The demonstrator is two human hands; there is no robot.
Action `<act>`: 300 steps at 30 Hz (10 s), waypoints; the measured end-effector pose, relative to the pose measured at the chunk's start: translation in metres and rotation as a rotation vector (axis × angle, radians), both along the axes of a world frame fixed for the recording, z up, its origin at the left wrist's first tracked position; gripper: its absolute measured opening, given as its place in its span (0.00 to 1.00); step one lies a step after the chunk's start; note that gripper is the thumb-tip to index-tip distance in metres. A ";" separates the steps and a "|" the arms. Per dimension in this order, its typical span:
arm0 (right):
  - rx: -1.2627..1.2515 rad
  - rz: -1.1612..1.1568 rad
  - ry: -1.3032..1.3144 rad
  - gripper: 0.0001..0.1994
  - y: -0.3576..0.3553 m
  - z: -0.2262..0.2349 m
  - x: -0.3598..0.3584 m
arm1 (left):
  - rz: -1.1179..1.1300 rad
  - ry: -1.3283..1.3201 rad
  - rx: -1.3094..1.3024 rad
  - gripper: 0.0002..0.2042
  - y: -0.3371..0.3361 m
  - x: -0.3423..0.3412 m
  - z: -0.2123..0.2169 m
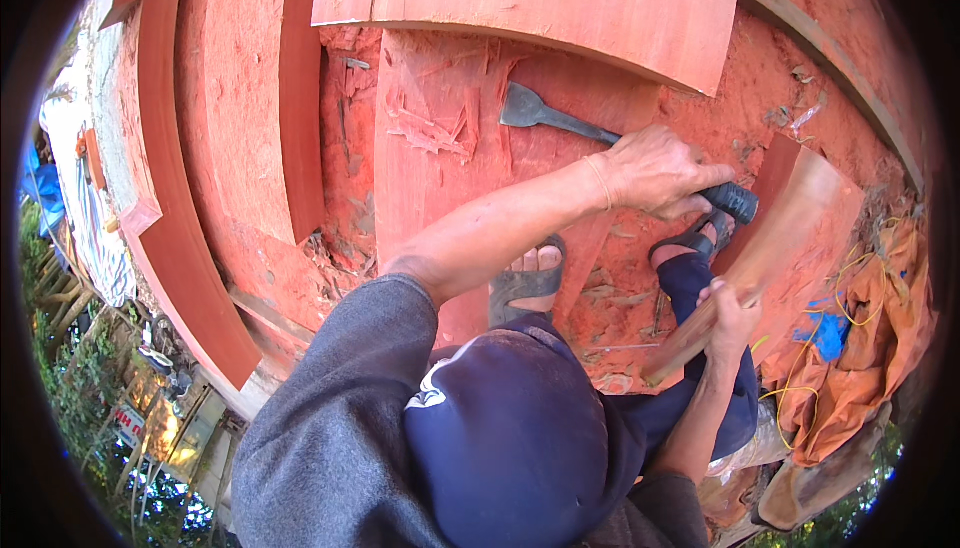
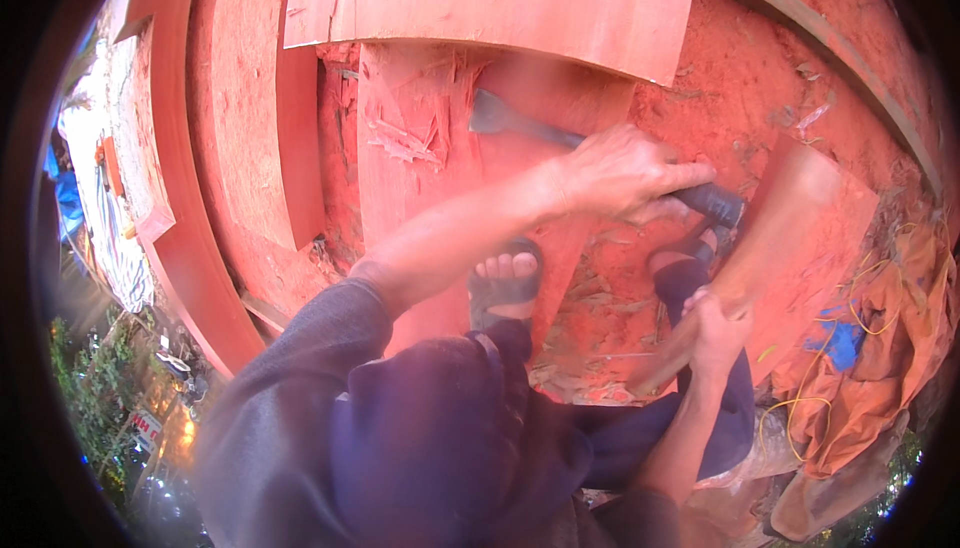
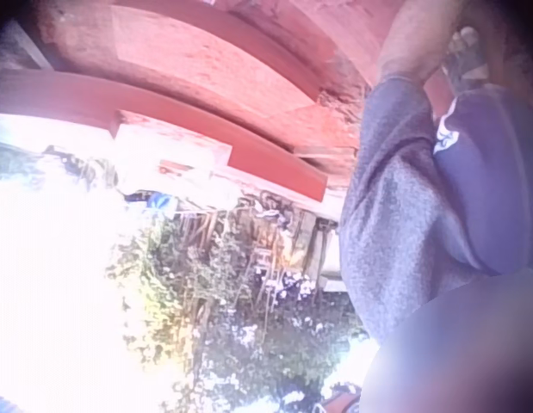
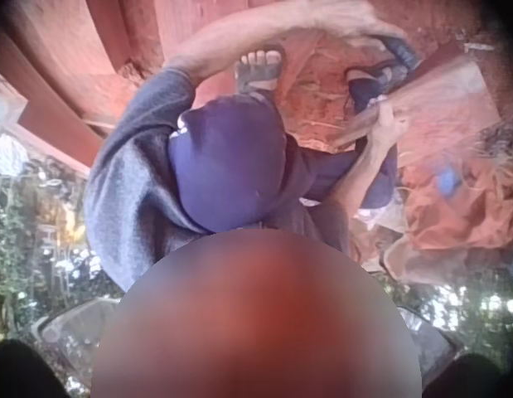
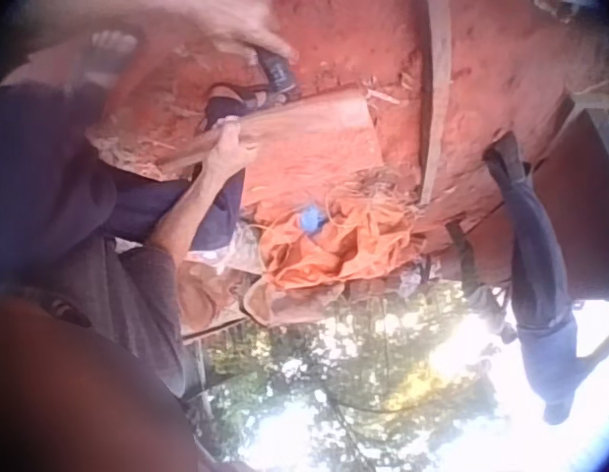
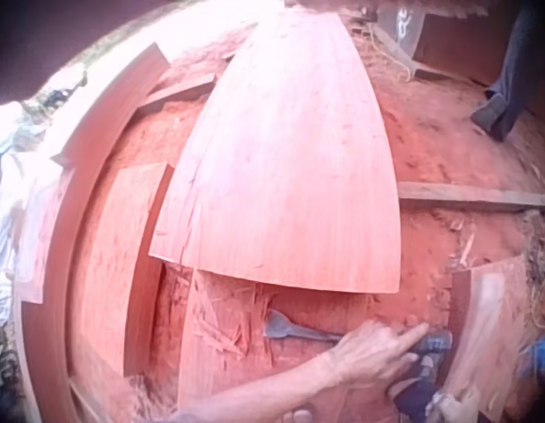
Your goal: The person uses a chisel and a wooden mallet to carve and shape a large red wooden panel. They repeatedly strike the chisel to remove material and adjust the panel's position as needed.
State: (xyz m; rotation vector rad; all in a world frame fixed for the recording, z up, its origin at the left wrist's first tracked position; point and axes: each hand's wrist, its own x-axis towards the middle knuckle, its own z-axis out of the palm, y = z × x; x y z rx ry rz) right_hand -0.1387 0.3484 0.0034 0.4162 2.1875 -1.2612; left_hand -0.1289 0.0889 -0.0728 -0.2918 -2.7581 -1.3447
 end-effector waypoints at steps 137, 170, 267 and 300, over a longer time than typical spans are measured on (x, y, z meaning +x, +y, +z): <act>-0.108 -0.107 -0.212 0.14 -0.007 0.009 -0.008 | 0.490 0.575 1.182 0.08 -0.141 0.068 0.053; -0.071 0.210 -0.248 0.13 -0.057 0.006 0.010 | 1.730 0.602 0.104 0.10 -0.246 0.329 0.086; -0.346 -0.280 -0.252 0.15 0.059 -0.066 0.033 | 0.021 -0.072 -0.143 0.09 0.097 0.061 0.046; -0.340 -0.248 -0.126 0.13 -0.002 -0.034 0.012 | 0.173 -0.115 -0.065 0.10 0.018 0.001 -0.005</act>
